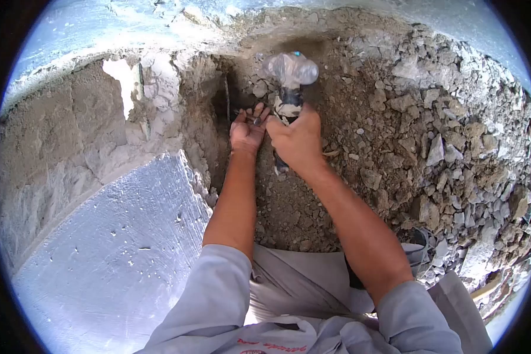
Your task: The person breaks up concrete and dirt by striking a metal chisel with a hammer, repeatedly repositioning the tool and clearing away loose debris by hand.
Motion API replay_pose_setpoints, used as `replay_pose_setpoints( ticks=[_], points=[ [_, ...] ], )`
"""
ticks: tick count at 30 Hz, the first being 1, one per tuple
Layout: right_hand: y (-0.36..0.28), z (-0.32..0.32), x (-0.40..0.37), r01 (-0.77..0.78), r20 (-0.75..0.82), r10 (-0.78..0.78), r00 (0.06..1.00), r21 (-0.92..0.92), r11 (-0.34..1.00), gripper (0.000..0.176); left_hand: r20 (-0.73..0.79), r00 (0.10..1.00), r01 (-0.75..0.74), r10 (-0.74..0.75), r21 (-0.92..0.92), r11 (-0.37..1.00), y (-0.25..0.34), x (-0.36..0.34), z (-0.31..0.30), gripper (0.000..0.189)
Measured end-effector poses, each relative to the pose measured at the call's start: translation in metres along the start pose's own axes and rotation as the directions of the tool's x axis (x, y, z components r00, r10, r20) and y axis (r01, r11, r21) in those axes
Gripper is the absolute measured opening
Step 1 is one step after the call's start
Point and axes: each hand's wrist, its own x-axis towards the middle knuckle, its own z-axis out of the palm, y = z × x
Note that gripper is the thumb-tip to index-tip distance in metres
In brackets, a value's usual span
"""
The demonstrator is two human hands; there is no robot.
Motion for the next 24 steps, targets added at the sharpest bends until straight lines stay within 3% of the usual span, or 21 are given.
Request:
replay_pose_setpoints(
  ticks=[1, 3, 4, 5, 6, 7, 8, 9, 10, 13, 14, 15, 16, 17, 19, 20, 23, 24],
  points=[
    [0.009, 0.006, -0.003, 0.055, -0.111, -0.058, 0.992, -0.023, 0.998, 0.013, -0.035, 0.999, 0.000, 0.001, 0.025, 1.000, 0.000, 0.000, 0.000, 0.025],
    [0.027, 0.002, -0.003, -0.307, 0.146, 0.301, 0.942, 0.018, 0.952, 0.014, -0.098, 0.995, 0.007, 0.001, 0.075, 0.997, 0.001, 0.001, 0.001, 0.025],
    [0.031, -0.002, 0.001, -0.468, 0.272, 0.449, 0.851, 0.009, 0.884, 0.014, -0.055, 0.998, 0.001, 0.007, 0.143, 0.990, -0.005, 0.043, -0.035, 0.020],
    [0.033, -0.003, 0.008, -0.609, 0.394, 0.566, 0.725, -0.018, 0.793, 0.015, -0.087, 0.995, -0.033, 0.047, 0.156, 0.987, -0.004, 0.044, -0.023, 0.019],
    [0.028, -0.011, 0.011, -0.607, 0.412, 0.554, 0.724, -0.002, 0.795, 0.014, -0.133, 0.987, -0.070, 0.092, 0.160, 0.985, -0.005, 0.035, -0.014, 0.018],
    [0.022, -0.014, 0.006, -0.522, 0.343, 0.499, 0.796, -0.029, 0.852, 0.013, -0.196, 0.973, -0.093, 0.125, 0.168, 0.981, -0.007, 0.019, -0.013, 0.017],
    [0.015, -0.021, 0.003, -0.431, 0.266, 0.432, 0.862, -0.065, 0.900, 0.012, -0.118, 0.993, 0.002, 0.014, 0.132, 0.991, -0.004, 0.000, 0.000, 0.016],
    [0.011, -0.024, 0.003, -0.329, 0.194, 0.345, 0.918, -0.109, 0.938, 0.012, -0.115, 0.993, 0.007, 0.005, 0.106, 0.994, -0.008, 0.003, -0.003, 0.016],
    [0.009, -0.018, 0.001, -0.253, 0.070, 0.252, 0.965, 0.009, 0.967, 0.012, -0.113, 0.994, 0.003, 0.006, 0.083, 0.997, -0.008, 0.006, -0.004, 0.016],
    [0.019, -0.001, 0.001, -0.178, 0.030, 0.177, 0.984, 0.023, 0.984, 0.012, -0.118, 0.993, 0.008, 0.001, 0.077, 0.997, -0.002, 0.028, -0.019, 0.018],
    [0.029, -0.001, -0.001, -0.263, 0.189, 0.275, 0.943, -0.087, 0.961, 0.014, -0.073, 0.997, 0.020, -0.014, 0.090, 0.996, 0.000, 0.061, -0.050, 0.019],
    [0.038, -0.002, -0.002, -0.327, 0.236, 0.349, 0.907, -0.130, 0.936, 0.015, -0.027, 0.999, 0.030, -0.028, 0.104, 0.994, -0.001, 0.080, -0.063, 0.020],
    [0.046, 0.000, -0.001, -0.384, 0.282, 0.419, 0.863, -0.171, 0.907, 0.015, -0.106, 0.993, 0.072, -0.053, 0.184, 0.980, -0.002, 0.017, -0.007, 0.021],
    [0.048, 0.002, 0.004, -0.432, 0.326, 0.481, 0.814, -0.213, 0.876, 0.016, -0.093, 0.995, 0.066, -0.045, 0.234, 0.970, -0.002, 0.016, 0.006, 0.020],
    [0.034, -0.004, 0.000, -0.396, 0.340, 0.429, 0.837, -0.165, 0.903, 0.017, -0.118, 0.993, 0.066, -0.030, 0.313, 0.947, -0.004, 0.011, -0.002, 0.018],
    [0.018, -0.014, 0.001, -0.377, 0.334, 0.402, 0.852, -0.140, 0.915, 0.017, -0.141, 0.977, 0.194, -0.161, 0.266, 0.944, 0.004, 0.061, -0.047, 0.013],
    [-0.021, -0.040, 0.009, -0.316, 0.339, 0.319, 0.885, -0.066, 0.946, 0.015, -0.140, 0.990, 0.015, 0.020, 0.244, 0.970, 0.005, 0.042, -0.036, 0.007],
    [-0.028, -0.049, 0.013, -0.313, 0.352, 0.309, 0.884, -0.048, 0.949, 0.014, -0.060, 0.998, 0.000, 0.014, 0.234, 0.972, 0.009, 0.041, -0.039, 0.004]
  ],
)
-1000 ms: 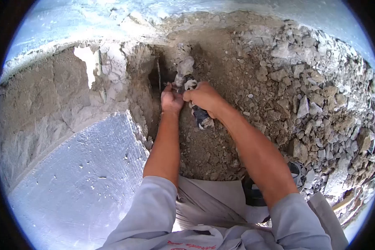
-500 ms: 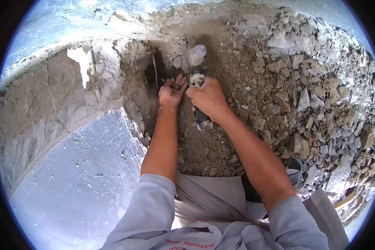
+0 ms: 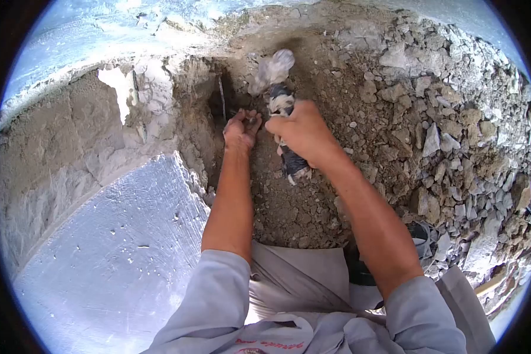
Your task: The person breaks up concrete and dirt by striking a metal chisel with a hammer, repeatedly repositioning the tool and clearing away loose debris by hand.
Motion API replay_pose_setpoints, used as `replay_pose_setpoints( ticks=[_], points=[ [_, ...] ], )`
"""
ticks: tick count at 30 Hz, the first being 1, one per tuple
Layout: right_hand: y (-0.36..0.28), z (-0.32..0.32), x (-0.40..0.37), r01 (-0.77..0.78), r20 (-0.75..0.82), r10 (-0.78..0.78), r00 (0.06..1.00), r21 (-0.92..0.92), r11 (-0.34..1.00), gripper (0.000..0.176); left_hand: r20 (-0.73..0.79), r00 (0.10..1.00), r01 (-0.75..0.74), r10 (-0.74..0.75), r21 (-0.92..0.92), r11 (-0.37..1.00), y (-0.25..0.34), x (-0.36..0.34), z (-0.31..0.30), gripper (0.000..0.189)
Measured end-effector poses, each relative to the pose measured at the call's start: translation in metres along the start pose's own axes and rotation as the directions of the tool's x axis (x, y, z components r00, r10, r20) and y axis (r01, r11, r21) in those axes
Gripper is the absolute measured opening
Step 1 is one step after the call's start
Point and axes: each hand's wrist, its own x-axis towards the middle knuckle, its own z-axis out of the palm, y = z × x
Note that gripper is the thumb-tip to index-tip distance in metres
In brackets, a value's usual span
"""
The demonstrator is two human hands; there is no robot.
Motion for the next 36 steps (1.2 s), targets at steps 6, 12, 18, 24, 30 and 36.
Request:
replay_pose_setpoints(
  ticks=[6, 12, 18, 24, 30, 36],
  points=[
    [-0.008, -0.015, -0.002, 0.056, 0.003, -0.056, 0.998, -0.060, 0.997, 0.013, -0.125, 0.957, -0.183, 0.262, 0.443, 0.878, -0.004, -0.036, 0.043, 0.019],
    [0.035, -0.005, -0.015, -0.087, 0.035, 0.091, 0.995, -0.113, 0.990, 0.018, -0.142, 0.882, -0.361, 0.449, 0.406, 0.839, -0.020, -0.032, 0.040, 0.033],
    [0.033, 0.018, -0.037, -0.050, -0.107, 0.106, 0.989, 0.427, 0.903, 0.012, -0.115, 0.902, -0.368, 0.415, 0.294, 0.882, -0.015, -0.039, 0.045, 0.024],
    [0.058, 0.028, -0.025, -0.078, -0.085, 0.121, 0.989, 0.399, 0.914, 0.021, -0.086, 0.995, -0.072, 0.048, -0.308, 0.949, 0.023, -0.039, 0.049, 0.016],
    [0.053, 0.057, -0.028, 0.258, -0.327, -0.108, 0.939, 0.460, 0.849, 0.013, -0.022, 1.000, 0.004, -0.015, -0.421, 0.907, 0.025, -0.059, 0.058, 0.025],
    [0.083, 0.087, 0.007, -0.035, -0.149, 0.067, 0.987, 0.210, 0.977, 0.019, 0.112, 0.992, 0.087, -0.053, -0.316, 0.945, 0.026, -0.036, 0.034, 0.015]
  ],
)
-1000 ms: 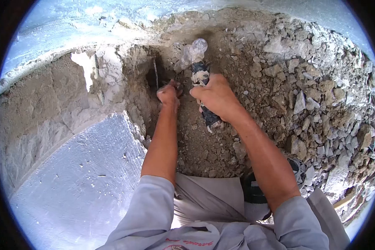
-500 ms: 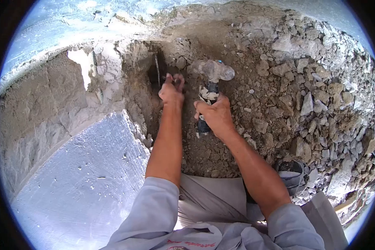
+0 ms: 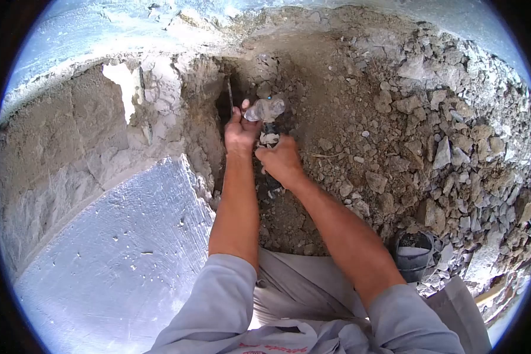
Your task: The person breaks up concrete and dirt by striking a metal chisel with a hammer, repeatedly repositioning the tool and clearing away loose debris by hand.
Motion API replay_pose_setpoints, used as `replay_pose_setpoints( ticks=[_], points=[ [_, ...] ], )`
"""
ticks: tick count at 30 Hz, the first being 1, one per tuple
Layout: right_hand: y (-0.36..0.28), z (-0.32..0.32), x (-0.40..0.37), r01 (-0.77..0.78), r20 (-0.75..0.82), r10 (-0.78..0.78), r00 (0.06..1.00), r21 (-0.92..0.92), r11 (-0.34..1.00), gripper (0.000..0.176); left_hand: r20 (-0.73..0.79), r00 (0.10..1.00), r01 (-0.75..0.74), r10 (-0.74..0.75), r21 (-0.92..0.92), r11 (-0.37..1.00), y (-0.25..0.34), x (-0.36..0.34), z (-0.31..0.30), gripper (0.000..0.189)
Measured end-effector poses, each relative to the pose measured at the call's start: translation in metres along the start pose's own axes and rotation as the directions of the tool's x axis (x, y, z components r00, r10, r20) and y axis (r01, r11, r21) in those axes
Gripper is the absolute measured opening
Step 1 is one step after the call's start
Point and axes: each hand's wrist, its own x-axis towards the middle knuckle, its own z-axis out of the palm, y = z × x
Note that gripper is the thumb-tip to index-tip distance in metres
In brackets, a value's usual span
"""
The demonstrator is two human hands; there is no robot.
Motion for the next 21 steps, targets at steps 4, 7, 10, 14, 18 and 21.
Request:
replay_pose_setpoints(
  ticks=[4, 7, 10, 14, 18, 21],
  points=[
    [-0.004, 0.002, -0.018, 0.181, -0.098, -0.171, 0.980, 0.107, 0.978, 0.015, -0.155, 0.986, -0.052, 0.063, 0.072, 0.996, -0.002, 0.009, -0.005, 0.011],
    [-0.002, 0.022, -0.026, 0.304, -0.291, -0.232, 0.928, 0.232, 0.924, 0.013, -0.128, 0.989, -0.079, 0.080, 0.017, 0.997, -0.004, 0.000, 0.002, 0.020],
    [-0.012, 0.015, -0.006, -0.024, -0.034, 0.029, 0.999, 0.138, 0.990, 0.012, -0.115, 0.990, -0.077, 0.079, 0.024, 0.997, -0.007, -0.002, 0.005, 0.021],
    [-0.048, -0.017, 0.004, -0.056, 0.110, 0.077, 0.991, -0.186, 0.981, 0.014, -0.125, 0.985, -0.114, 0.120, 0.056, 0.992, -0.011, -0.002, 0.005, 0.034],
    [-0.066, -0.043, -0.016, -0.052, 0.161, 0.103, 0.982, -0.291, 0.955, 0.025, -0.082, 0.982, -0.146, 0.172, 0.260, 0.954, -0.014, -0.001, -0.006, 0.038],
    [-0.073, -0.055, -0.029, 0.021, 0.103, 0.041, 0.994, -0.534, 0.845, 0.038, -0.118, 0.904, -0.264, 0.410, 0.600, 0.755, -0.025, -0.005, -0.001, 0.041]
  ],
)
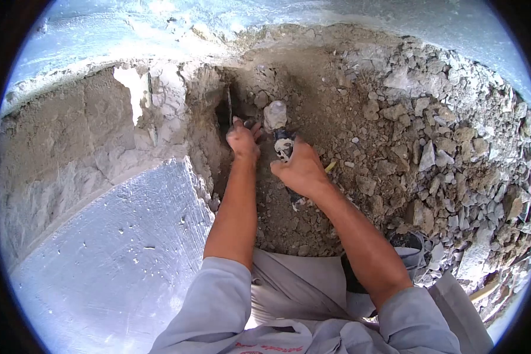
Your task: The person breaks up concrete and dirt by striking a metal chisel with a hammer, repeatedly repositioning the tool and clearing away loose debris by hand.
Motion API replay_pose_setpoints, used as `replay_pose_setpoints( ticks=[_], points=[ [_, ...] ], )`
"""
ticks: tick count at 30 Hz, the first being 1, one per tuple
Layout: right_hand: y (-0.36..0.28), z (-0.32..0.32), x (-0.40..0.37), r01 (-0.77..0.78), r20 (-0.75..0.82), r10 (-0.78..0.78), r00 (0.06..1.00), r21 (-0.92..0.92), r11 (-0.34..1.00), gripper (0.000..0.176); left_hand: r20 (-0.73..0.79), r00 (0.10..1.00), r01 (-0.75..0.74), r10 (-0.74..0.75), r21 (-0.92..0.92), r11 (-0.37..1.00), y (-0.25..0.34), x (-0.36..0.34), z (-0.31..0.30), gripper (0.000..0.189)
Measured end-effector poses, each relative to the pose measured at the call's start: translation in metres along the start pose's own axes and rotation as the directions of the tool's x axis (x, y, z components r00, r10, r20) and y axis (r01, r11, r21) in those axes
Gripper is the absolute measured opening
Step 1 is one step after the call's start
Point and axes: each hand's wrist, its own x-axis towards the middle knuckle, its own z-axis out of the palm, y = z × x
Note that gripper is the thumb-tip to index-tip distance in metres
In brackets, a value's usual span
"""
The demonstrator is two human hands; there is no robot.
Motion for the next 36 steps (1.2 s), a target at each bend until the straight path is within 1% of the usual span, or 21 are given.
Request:
replay_pose_setpoints(
  ticks=[2, 3, 5, 8, 10, 11, 12, 14, 15, 17, 18, 20, 22, 23, 26, 27, 31, 32, 34, 35, 36],
  points=[
    [-0.010, -0.008, -0.013, 0.028, -0.074, -0.033, 0.997, -0.069, 0.997, 0.044, -0.093, 0.980, -0.162, 0.178, 0.157, 0.974, 0.005, -0.023, 0.004, 0.034],
    [-0.014, -0.013, -0.015, 0.057, -0.080, -0.058, 0.995, -0.012, 0.998, 0.049, -0.052, 0.937, -0.300, 0.347, 0.391, 0.870, 0.007, -0.022, 0.001, 0.031],
    [-0.018, -0.021, -0.018, 0.110, -0.088, -0.101, 0.991, 0.103, 0.989, 0.061, 0.138, 0.790, -0.476, 0.597, 0.752, 0.457, 0.013, -0.021, -0.013, 0.028],
    [-0.012, -0.024, -0.016, 0.137, -0.072, -0.121, 0.990, 0.288, 0.948, 0.062, 0.540, 0.542, -0.661, 0.644, 0.747, -0.070, 0.036, -0.038, -0.015, 0.033],
    [0.017, 0.003, 0.001, 0.092, -0.189, -0.060, 0.980, 0.165, 0.982, 0.065, 0.680, 0.497, -0.736, 0.539, 0.659, -0.154, 0.040, -0.032, -0.019, 0.038],
    [0.023, 0.006, 0.000, 0.108, -0.201, -0.085, 0.976, 0.107, 0.988, 0.066, 0.741, 0.477, -0.766, 0.472, 0.614, -0.189, 0.040, -0.032, -0.025, 0.040],
    [0.024, 0.006, 0.003, 0.132, -0.217, -0.120, 0.969, 0.044, 0.990, 0.067, 0.734, 0.521, -0.776, 0.435, 0.620, -0.116, 0.045, -0.030, -0.021, 0.043],
    [0.001, -0.005, -0.008, 0.197, -0.163, -0.175, 0.971, 0.131, 0.972, 0.065, 0.703, 0.627, -0.754, 0.336, 0.655, 0.036, 0.051, -0.029, -0.027, 0.049],
    [-0.008, -0.008, -0.010, 0.227, -0.145, -0.203, 0.968, 0.178, 0.957, 0.064, 0.661, 0.657, -0.744, 0.363, 0.647, 0.166, 0.047, -0.024, -0.031, 0.052],
    [-0.019, 0.002, -0.006, 0.278, -0.276, -0.217, 0.936, 0.207, 0.938, 0.058, 0.575, 0.711, -0.703, 0.404, 0.580, 0.411, 0.042, -0.013, -0.033, 0.061],
    [-0.024, 0.007, -0.004, 0.305, -0.336, -0.222, 0.915, 0.220, 0.927, 0.055, 0.552, 0.743, -0.670, 0.379, 0.602, 0.435, 0.044, -0.012, -0.032, 0.063],
    [-0.027, 0.012, 0.004, 0.197, -0.236, -0.152, 0.960, 0.183, 0.963, 0.053, 0.501, 0.802, -0.596, 0.325, 0.641, 0.484, 0.046, -0.015, -0.031, 0.068],
    [-0.011, 0.027, 0.026, 0.072, -0.122, -0.063, 0.991, 0.074, 0.995, 0.052, 0.483, 0.826, -0.564, 0.292, 0.720, 0.404, 0.055, -0.028, -0.025, 0.068],
    [-0.001, 0.025, 0.039, 0.090, 0.102, -0.096, 0.990, 0.065, 0.994, 0.050, 0.473, 0.837, -0.547, 0.276, 0.755, 0.363, 0.059, -0.034, -0.021, 0.068],
    [0.006, 0.016, 0.046, 0.113, -0.103, -0.111, 0.988, 0.009, 0.994, 0.047, 0.497, 0.824, -0.560, 0.272, 0.789, 0.253, 0.052, -0.021, -0.024, 0.068],
    [-0.002, 0.005, 0.038, 0.126, -0.124, -0.124, 0.985, 0.003, 0.992, 0.047, 0.497, 0.828, -0.555, 0.260, 0.792, 0.254, 0.052, -0.025, -0.025, 0.068],
    [-0.036, -0.004, 0.010, 0.219, -0.326, -0.141, 0.935, 0.216, 0.951, 0.045, 0.487, 0.830, -0.550, 0.271, 0.796, 0.253, 0.055, -0.030, -0.021, 0.067],
    [-0.029, 0.007, 0.017, 0.192, -0.280, -0.135, 0.950, 0.187, 0.963, 0.046, 0.483, 0.828, -0.552, 0.285, 0.795, 0.253, 0.054, -0.030, -0.023, 0.066],
    [-0.004, 0.031, 0.038, 0.146, -0.207, -0.121, 0.971, 0.113, 0.983, 0.047, 0.517, 0.838, -0.534, 0.172, 0.843, 0.067, 0.057, -0.030, -0.022, 0.056],
    [0.001, 0.032, 0.043, 0.028, 0.013, -0.029, 1.000, 0.043, 0.999, 0.047, 0.532, 0.838, -0.533, 0.117, 0.846, -0.027, 0.059, -0.031, -0.016, 0.052],
    [-0.003, 0.019, 0.044, 0.011, 0.055, -0.013, 0.998, 0.041, 0.999, 0.048, 0.527, 0.836, -0.532, 0.153, 0.847, -0.010, 0.059, -0.032, -0.012, 0.050]
  ],
)
